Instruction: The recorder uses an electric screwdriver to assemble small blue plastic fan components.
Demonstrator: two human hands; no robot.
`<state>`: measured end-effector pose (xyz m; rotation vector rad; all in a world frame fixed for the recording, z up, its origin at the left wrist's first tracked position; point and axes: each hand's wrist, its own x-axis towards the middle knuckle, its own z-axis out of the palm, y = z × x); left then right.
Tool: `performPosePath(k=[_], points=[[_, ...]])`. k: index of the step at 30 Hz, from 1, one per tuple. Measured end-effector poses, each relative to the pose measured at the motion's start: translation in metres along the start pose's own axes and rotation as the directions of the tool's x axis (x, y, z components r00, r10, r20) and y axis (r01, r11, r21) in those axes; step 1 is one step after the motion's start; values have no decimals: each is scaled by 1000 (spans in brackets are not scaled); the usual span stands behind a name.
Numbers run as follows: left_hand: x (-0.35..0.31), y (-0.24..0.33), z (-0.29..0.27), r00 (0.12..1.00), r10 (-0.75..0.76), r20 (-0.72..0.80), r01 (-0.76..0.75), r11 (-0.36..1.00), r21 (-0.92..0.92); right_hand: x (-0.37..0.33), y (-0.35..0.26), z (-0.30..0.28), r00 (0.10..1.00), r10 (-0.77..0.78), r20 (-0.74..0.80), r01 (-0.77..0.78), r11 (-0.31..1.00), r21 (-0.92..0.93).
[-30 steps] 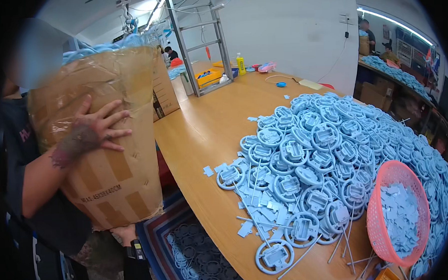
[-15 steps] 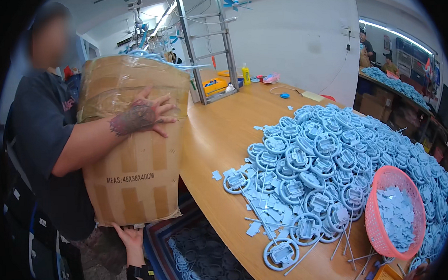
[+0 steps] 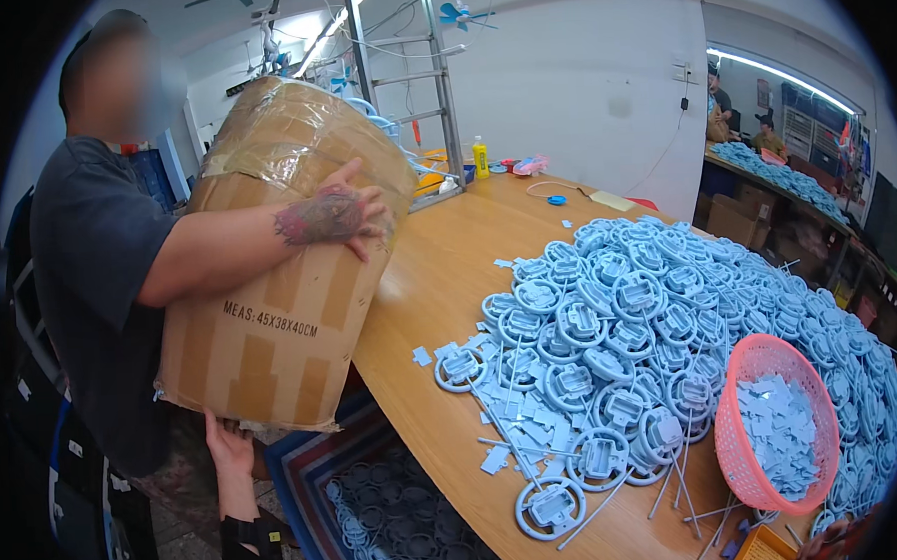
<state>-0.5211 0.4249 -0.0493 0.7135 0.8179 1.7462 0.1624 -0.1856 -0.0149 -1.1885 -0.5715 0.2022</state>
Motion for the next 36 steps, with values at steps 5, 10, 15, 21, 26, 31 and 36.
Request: performPosePath(k=[5, 10, 15, 21, 26, 31, 36], points=[[6, 9, 15, 999, -5, 37, 2, 998, 66, 0, 5, -4, 1000, 10, -24, -9, 1000, 23], [12, 12, 20, 998, 6, 56, -6, 1000, 2, -9, -26, 66, 991, 77, -106, -78, 997, -9], [18, 11, 22, 999, -4, 39, 4, 1000, -11, -17, -30, 76, 994, 50, -101, -55, 998, -44], [25, 17, 28, 999, -40, -10, 40, 997, 63, 3, -5, 12, 997, 62, 47, -63, 998, 16], [29, 20, 30, 998, -69, 5, 68, 991, 119, -14, -14, 55, 993, -32, -109, 37, 998, 43], [27, 24, 38, 999, -47, 22, 43, 989, 140, -3, -15, 33, 999, 34, -23, -34, 999, 0], [33, 27, 45, 996, -78, 40, 69, 981, 180, 9, -1, 7, 999, -25, 29, 25, 1000, -14]])
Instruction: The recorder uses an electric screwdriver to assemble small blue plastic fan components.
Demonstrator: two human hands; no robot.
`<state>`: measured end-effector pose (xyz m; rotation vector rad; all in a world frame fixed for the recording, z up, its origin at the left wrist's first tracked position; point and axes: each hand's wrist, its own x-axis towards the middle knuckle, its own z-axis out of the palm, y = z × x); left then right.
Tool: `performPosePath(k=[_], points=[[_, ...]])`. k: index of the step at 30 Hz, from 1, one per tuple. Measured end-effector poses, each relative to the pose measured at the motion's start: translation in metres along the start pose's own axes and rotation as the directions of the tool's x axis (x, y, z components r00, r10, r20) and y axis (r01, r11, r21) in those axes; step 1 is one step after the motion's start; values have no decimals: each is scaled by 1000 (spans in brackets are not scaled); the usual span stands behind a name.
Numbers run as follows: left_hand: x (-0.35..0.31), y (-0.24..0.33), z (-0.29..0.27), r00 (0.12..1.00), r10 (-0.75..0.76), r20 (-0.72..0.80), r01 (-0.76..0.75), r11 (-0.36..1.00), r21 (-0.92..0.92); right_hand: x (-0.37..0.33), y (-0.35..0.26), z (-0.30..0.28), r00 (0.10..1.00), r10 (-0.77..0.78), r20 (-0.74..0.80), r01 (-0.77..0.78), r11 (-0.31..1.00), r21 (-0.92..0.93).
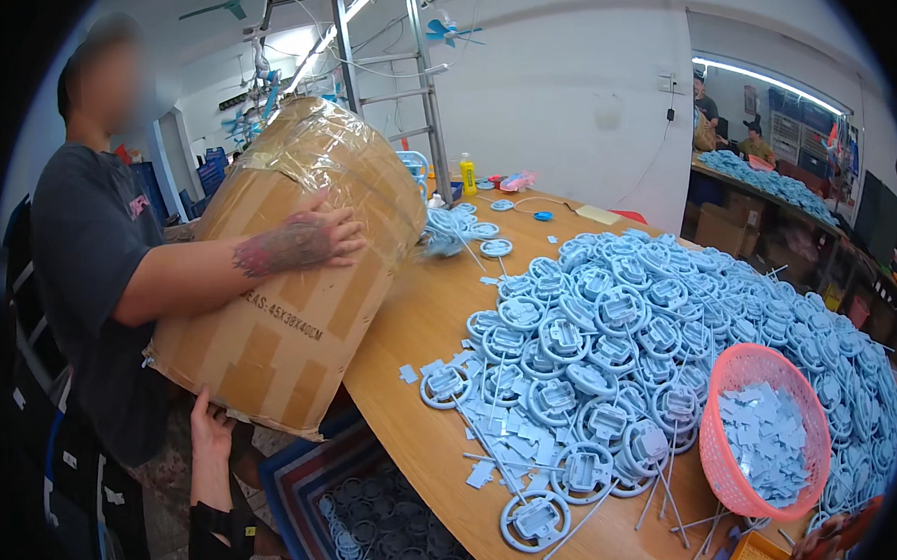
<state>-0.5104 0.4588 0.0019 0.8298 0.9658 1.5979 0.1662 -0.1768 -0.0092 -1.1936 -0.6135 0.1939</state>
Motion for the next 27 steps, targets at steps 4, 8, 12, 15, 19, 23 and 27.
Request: performPosePath(k=[4, 8, 12, 15, 19, 23, 27], points=[[2, 3, 12, 999, 40, -25, -39, 998, 43, 0, 12, -1, 994, -62, -93, 65, 998, 25], [12, 1, 1, 1000, 13, 1, -13, 999, 53, 3, 24, 0, 976, -123, -178, 133, 990, 47], [12, 6, 9, 999, 3, 33, -5, 997, 71, 7, 29, -4, 957, -168, -236, 187, 981, 61], [10, 12, 24, 998, 14, 62, -20, 996, 87, 8, 29, -6, 974, -187, -129, 199, 976, 84], [7, 24, 51, 995, 60, 77, -73, 981, 182, 6, 27, -1, 961, -191, -199, 208, 976, 66], [4, 36, 74, 996, 56, 73, -76, 948, 310, 2, 27, -9, 961, -179, -211, 201, 976, 90], [5, 43, 94, 997, 31, 76, -58, 918, 391, 2, 29, -12, 961, -203, -190, 223, 971, 90]])
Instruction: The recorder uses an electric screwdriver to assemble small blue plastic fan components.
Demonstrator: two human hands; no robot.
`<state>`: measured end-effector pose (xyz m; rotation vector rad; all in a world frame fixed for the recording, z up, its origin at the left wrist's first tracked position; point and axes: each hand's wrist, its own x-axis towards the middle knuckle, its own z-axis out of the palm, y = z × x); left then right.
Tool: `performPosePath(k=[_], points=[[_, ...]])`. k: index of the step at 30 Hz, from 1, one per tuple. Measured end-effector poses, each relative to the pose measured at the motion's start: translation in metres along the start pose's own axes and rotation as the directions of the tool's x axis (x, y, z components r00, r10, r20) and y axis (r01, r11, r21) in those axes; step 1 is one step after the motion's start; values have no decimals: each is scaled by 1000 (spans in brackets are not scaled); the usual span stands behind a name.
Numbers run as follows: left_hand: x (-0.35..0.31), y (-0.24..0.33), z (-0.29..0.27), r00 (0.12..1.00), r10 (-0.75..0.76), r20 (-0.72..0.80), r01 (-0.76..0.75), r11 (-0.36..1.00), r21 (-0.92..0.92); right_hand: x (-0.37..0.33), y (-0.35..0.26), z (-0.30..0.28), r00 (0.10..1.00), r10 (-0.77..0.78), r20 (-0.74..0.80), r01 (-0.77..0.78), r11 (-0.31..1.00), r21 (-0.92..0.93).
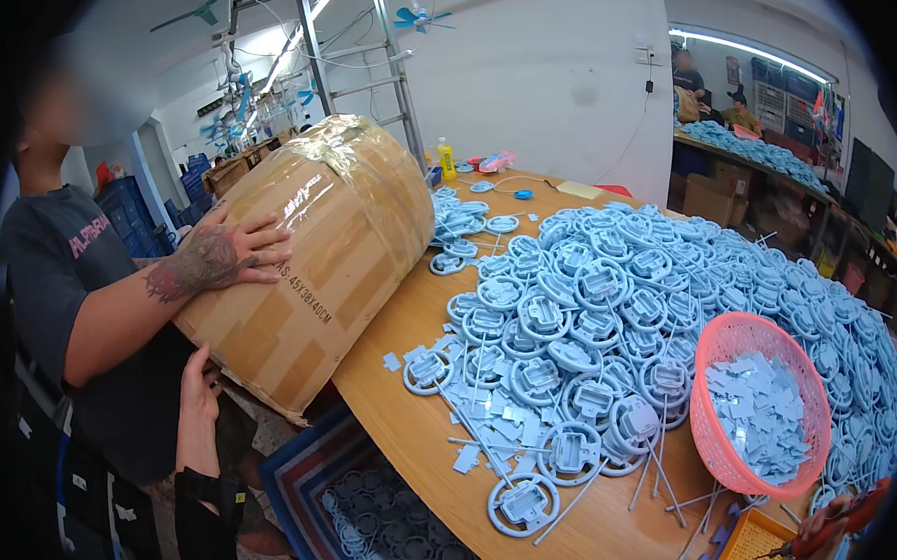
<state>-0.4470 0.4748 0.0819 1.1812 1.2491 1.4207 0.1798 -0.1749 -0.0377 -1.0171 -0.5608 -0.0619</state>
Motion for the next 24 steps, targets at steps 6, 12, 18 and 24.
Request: performPosePath(k=[6, 12, 18, 24], points=[[-1, 7, 25, 998, 62, 15, -62, 998, 21, 2, -3, 18, 1000, 14, -22, -14, 999, -29], [8, 16, 21, 997, 69, 25, -63, 977, -201, 5, -2, 35, 996, 50, 76, -51, 999, 14], [9, -25, 56, 910, 374, 179, -322, 909, -265, -14, -18, 45, 1000, 20, 10, -19, 999, -31], [-31, -36, 78, 858, 510, -66, -511, 859, -2, -22, -42, 58, 986, 73, 148, -73, 997, -3]])
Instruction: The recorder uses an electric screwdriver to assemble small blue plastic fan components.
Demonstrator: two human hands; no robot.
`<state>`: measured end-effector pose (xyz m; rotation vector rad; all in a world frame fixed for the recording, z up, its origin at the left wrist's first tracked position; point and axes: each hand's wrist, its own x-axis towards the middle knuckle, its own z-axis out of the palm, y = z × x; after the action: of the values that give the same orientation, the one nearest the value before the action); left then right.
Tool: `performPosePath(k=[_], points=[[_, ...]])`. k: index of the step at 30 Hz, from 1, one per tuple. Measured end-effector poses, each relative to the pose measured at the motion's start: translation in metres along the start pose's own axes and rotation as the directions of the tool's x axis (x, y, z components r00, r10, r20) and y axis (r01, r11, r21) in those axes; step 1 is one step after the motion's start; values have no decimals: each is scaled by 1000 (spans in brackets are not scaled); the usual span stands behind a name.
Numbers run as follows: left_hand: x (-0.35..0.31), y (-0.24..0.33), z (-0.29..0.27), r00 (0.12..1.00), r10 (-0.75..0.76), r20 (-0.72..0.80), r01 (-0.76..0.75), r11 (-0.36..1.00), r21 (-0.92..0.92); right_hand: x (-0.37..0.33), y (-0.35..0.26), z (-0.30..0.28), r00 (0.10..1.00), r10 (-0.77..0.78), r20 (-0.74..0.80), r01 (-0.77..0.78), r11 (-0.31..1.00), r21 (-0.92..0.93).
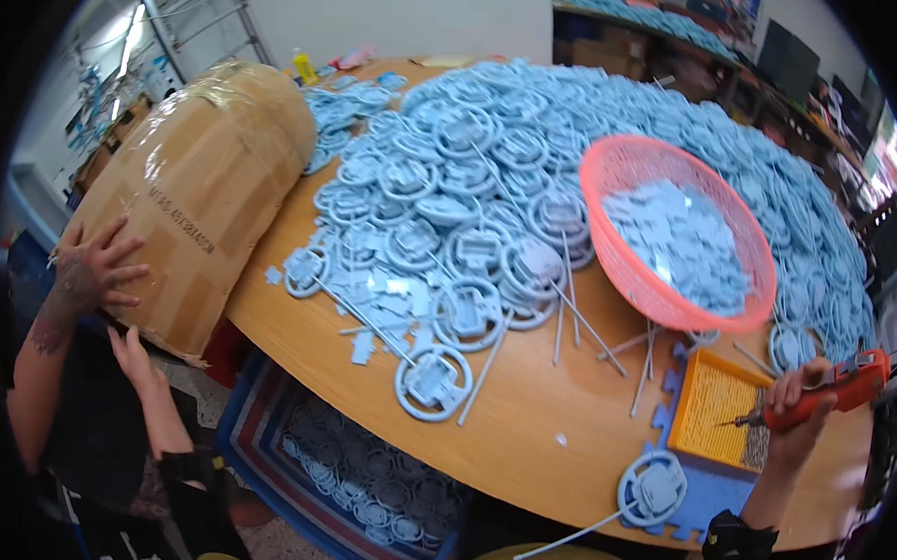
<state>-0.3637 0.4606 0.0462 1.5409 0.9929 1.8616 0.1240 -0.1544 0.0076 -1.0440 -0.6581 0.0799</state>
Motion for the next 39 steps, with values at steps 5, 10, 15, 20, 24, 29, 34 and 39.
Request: performPosePath(k=[5, 10, 15, 20, 24, 29, 34, 39], points=[[-206, 25, 122, 734, 112, 669, -357, 903, 241, -22, -13, -19, 1000, -17, -13, 17, 1000, -18], [-313, 52, 161, 147, 59, 987, -511, 859, 25, -27, -18, -5, 999, -20, 44, 24, 996, -89], [-320, 40, 171, 174, 63, 983, -561, 827, 46, -36, -29, -28, 996, -36, 81, 47, 989, -141], [-317, 0, 232, 259, 176, 950, -567, 824, 2, -46, -35, -58, 996, -53, 71, 62, 991, -122], [-319, 23, 258, 390, 285, 876, -725, 681, 101, -50, -51, -85, 998, -22, 65, 30, 992, -119], [-403, 164, 270, 219, 451, 866, -650, 729, -215, -48, -59, -108, 999, -36, 13, 38, 992, -117], [-444, 270, 313, 67, 631, 773, -854, 437, -282, -47, -51, -107, 1000, 28, 5, -27, 997, -75], [-437, 257, 357, 7, 409, 912, -793, 558, -244, -57, -61, -118, 999, 8, 36, -7, 1000, -11]])
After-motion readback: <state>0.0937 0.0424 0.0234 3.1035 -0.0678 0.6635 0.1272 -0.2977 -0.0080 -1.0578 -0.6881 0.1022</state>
